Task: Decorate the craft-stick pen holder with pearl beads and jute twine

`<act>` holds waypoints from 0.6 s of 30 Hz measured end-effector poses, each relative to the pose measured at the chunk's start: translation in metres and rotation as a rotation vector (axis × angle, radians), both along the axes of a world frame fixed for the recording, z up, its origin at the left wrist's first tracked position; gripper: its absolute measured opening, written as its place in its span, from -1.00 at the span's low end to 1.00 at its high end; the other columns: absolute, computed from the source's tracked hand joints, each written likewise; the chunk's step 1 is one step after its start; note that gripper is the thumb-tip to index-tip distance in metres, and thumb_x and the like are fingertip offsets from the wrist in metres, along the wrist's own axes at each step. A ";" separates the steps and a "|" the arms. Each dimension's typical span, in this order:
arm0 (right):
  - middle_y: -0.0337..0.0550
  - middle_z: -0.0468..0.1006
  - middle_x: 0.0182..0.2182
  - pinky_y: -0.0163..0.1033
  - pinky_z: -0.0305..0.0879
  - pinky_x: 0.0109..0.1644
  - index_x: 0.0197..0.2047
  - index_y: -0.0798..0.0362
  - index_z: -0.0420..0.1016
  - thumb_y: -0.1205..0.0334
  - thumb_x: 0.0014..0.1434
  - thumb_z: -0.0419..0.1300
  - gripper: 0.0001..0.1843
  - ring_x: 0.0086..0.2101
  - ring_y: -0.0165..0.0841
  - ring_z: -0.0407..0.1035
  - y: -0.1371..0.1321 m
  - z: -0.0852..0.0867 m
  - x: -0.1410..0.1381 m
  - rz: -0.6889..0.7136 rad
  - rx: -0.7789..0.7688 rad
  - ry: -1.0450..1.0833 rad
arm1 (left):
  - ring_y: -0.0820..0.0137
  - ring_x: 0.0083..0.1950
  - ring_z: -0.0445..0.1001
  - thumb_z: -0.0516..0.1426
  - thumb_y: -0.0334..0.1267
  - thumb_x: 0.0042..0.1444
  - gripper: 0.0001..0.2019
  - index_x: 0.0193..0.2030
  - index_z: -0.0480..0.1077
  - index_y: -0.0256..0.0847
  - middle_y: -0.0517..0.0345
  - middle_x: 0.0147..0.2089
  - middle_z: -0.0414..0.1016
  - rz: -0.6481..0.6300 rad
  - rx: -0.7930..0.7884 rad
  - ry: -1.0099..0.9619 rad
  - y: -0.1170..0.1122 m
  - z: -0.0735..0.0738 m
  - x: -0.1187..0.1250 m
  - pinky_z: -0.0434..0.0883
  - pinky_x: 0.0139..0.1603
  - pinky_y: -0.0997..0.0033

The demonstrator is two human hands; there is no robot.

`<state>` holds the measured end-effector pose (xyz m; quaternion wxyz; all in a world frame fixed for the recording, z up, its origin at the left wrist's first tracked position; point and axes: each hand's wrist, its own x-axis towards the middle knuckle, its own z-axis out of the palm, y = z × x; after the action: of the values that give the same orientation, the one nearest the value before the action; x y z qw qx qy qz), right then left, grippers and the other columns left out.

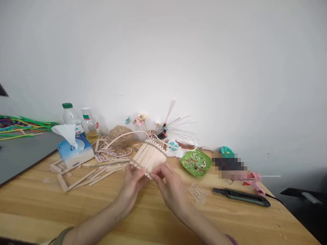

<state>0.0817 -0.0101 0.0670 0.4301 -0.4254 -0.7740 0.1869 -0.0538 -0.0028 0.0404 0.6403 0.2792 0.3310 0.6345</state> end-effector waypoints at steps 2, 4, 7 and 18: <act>-0.19 0.37 -0.42 -0.29 0.23 -0.32 -0.39 0.06 0.30 0.41 0.20 0.05 -0.86 -0.38 -0.36 0.29 0.000 -0.001 0.001 0.020 0.034 0.006 | 0.29 -0.04 0.47 0.28 -0.25 -0.04 -0.53 -0.01 0.20 -0.05 0.14 -0.05 0.47 -0.019 0.001 -0.037 0.000 -0.001 0.001 0.44 -0.02 0.17; -0.17 0.37 -0.41 -0.28 0.23 -0.32 -0.38 0.06 0.28 0.40 0.22 0.03 -0.86 -0.37 -0.35 0.28 0.001 -0.002 0.002 0.030 0.058 -0.006 | 0.26 0.01 0.46 0.26 -0.24 0.00 -0.54 0.03 0.20 -0.03 0.14 -0.02 0.47 -0.048 0.007 -0.063 -0.001 -0.002 0.002 0.42 0.02 0.15; -0.15 0.36 -0.40 -0.26 0.24 -0.32 -0.38 0.06 0.26 0.39 0.23 0.00 -0.85 -0.36 -0.34 0.27 0.001 -0.002 0.004 0.031 0.077 -0.024 | 0.26 0.00 0.47 0.23 -0.24 0.05 -0.55 0.08 0.22 -0.04 0.12 -0.02 0.49 -0.091 0.010 -0.088 -0.003 -0.001 0.003 0.40 0.05 0.12; 0.00 0.33 -0.05 -0.02 0.26 0.00 -0.08 0.02 0.15 0.12 -0.12 0.36 -0.40 -0.05 -0.15 0.26 0.003 -0.011 0.004 -0.175 -0.303 0.472 | 0.23 0.09 0.41 0.10 -0.19 0.15 -0.65 0.08 0.38 -0.19 0.04 0.03 0.53 -0.315 0.074 -0.222 -0.001 -0.002 -0.001 0.34 0.12 0.23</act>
<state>0.0860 -0.0072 0.0557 0.5442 -0.4947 -0.5763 0.3563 -0.0550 -0.0035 0.0386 0.7536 0.2792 0.1870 0.5650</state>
